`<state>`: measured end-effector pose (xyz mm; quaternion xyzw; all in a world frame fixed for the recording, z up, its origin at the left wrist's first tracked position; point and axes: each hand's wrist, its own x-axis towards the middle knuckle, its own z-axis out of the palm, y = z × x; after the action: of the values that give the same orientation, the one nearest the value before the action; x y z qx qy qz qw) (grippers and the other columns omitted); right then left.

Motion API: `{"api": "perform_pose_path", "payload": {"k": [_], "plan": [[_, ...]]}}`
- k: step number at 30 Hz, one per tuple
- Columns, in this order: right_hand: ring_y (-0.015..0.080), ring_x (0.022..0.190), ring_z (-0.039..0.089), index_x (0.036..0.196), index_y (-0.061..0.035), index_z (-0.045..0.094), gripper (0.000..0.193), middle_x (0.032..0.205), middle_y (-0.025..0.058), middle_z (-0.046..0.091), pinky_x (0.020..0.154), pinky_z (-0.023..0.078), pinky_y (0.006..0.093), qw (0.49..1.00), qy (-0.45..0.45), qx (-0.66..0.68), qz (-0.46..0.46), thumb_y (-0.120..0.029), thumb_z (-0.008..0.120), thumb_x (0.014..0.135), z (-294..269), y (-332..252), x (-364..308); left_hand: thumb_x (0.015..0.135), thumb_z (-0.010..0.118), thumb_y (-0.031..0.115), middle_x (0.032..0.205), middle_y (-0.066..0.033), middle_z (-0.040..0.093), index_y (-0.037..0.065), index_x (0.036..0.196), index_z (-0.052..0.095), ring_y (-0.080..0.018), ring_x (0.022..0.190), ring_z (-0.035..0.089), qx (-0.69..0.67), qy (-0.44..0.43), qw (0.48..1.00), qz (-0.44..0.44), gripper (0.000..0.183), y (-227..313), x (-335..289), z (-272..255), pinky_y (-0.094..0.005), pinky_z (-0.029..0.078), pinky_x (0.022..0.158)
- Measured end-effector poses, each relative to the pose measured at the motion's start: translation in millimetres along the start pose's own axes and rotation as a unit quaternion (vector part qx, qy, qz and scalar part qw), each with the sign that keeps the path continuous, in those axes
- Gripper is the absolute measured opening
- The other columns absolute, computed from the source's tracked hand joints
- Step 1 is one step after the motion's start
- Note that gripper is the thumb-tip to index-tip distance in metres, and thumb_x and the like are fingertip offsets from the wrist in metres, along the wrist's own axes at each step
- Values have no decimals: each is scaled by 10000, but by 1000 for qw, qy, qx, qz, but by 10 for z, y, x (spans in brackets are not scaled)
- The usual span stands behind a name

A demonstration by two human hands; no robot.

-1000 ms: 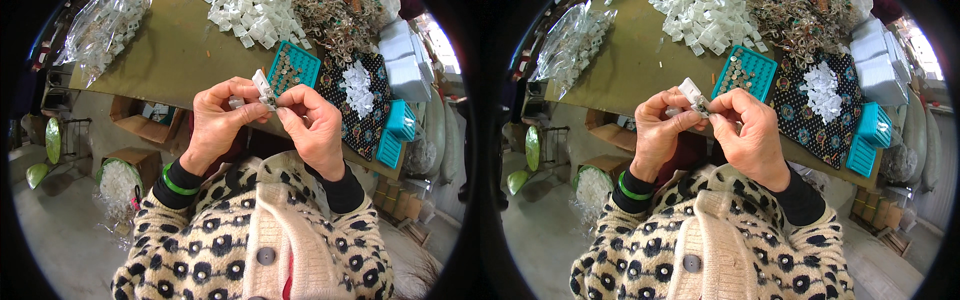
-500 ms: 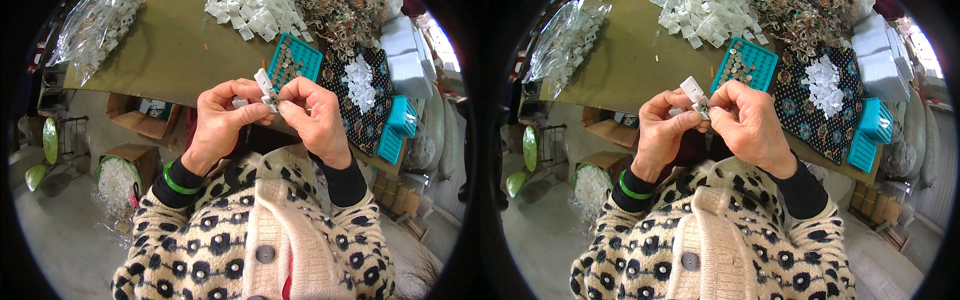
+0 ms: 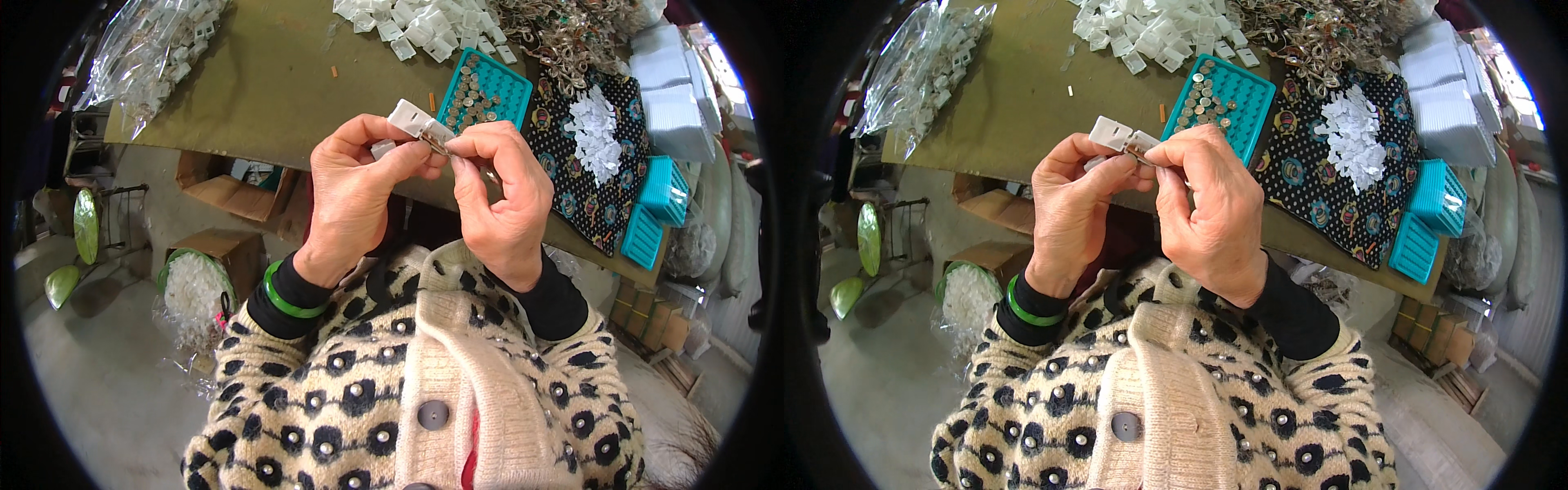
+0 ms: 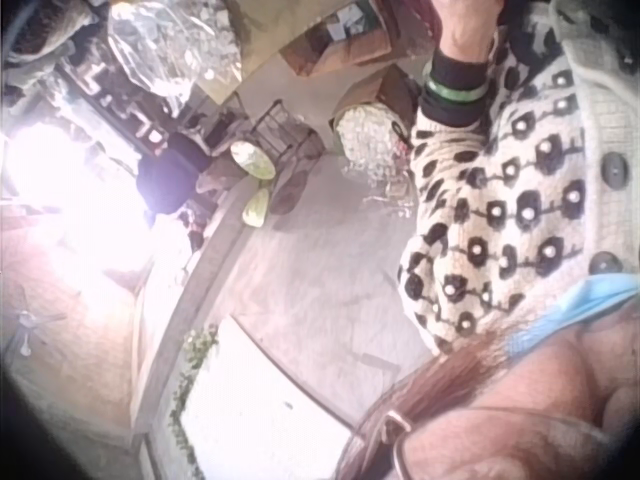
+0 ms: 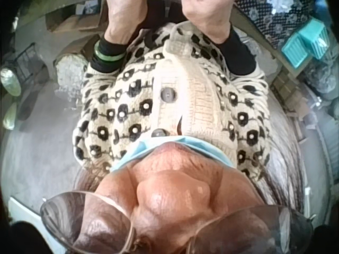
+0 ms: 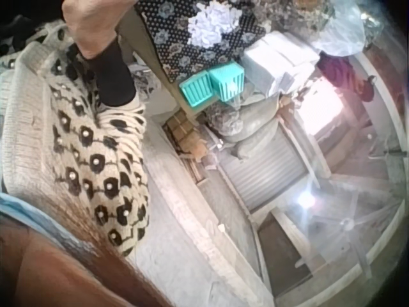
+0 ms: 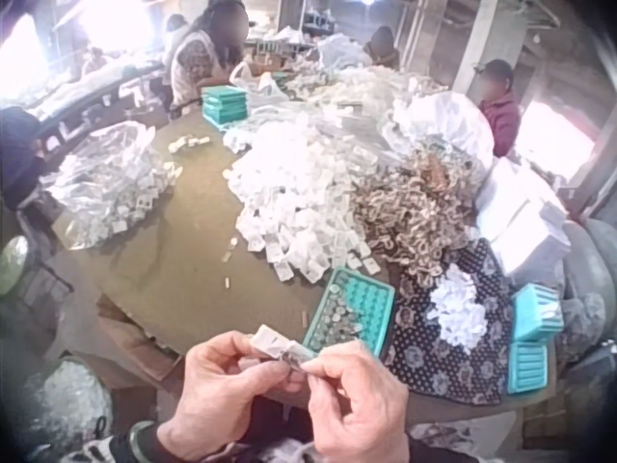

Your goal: The person assembles small electronic components by hand, inserting metal pins and circular parts into white plastic housings. They repeatedly pick parts from a teal tray and the table, align and press them into the housings, and set the assembled units aside.

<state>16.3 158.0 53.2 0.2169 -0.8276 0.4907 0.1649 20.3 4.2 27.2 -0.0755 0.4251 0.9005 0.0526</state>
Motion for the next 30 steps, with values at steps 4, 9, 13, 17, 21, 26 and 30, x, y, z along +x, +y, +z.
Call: {"api": "perform_pose_path", "payload": {"k": [4,9,13,17,21,26,30], "plan": [[162,713,577,926,4,614,174,869,91,615,624,466,256,999,23,-18,-31,129,611,804,19,43,-11,821,697,-65,876,-112,709,-24,956,629,-154,765,700,42,-1,999,32,157,-10,-3,61,-260,560,701],[186,718,584,938,6,613,227,872,109,614,630,475,274,997,47,-37,-51,162,610,773,39,42,-42,812,717,-45,859,-68,703,-18,928,631,-113,731,670,112,29,989,95,147,-72,-40,106,-232,524,659],[222,727,590,948,12,611,261,878,130,613,642,488,294,989,78,-77,-98,189,606,756,105,78,-46,778,764,-13,799,17,648,0,878,614,-47,656,571,361,40,849,384,181,-152,83,141,-198,445,571],[252,750,592,983,18,594,181,894,136,598,650,497,308,982,90,-100,-130,116,631,836,109,192,-26,796,736,-39,833,-38,645,-12,948,592,-68,664,594,151,93,976,130,211,-140,-31,212,-211,471,543],[193,748,576,985,8,580,93,894,109,584,650,481,277,991,77,-73,-80,40,619,907,114,195,-72,824,684,-14,810,-54,607,1,935,574,-107,621,553,-48,43,995,-70,158,38,-32,140,-256,452,522],[161,700,548,975,-18,568,103,834,63,567,624,459,274,995,58,59,61,45,610,906,114,131,-102,852,660,30,809,-39,582,35,865,550,-112,650,498,-132,3,976,-171,112,117,-48,87,-255,400,539],[50,673,500,992,-14,572,64,817,-17,567,609,413,193,941,52,264,205,-8,614,944,117,50,-144,851,662,26,818,-49,597,24,899,563,-119,677,547,-166,8,971,-170,110,137,-52,37,-255,432,557]]}}
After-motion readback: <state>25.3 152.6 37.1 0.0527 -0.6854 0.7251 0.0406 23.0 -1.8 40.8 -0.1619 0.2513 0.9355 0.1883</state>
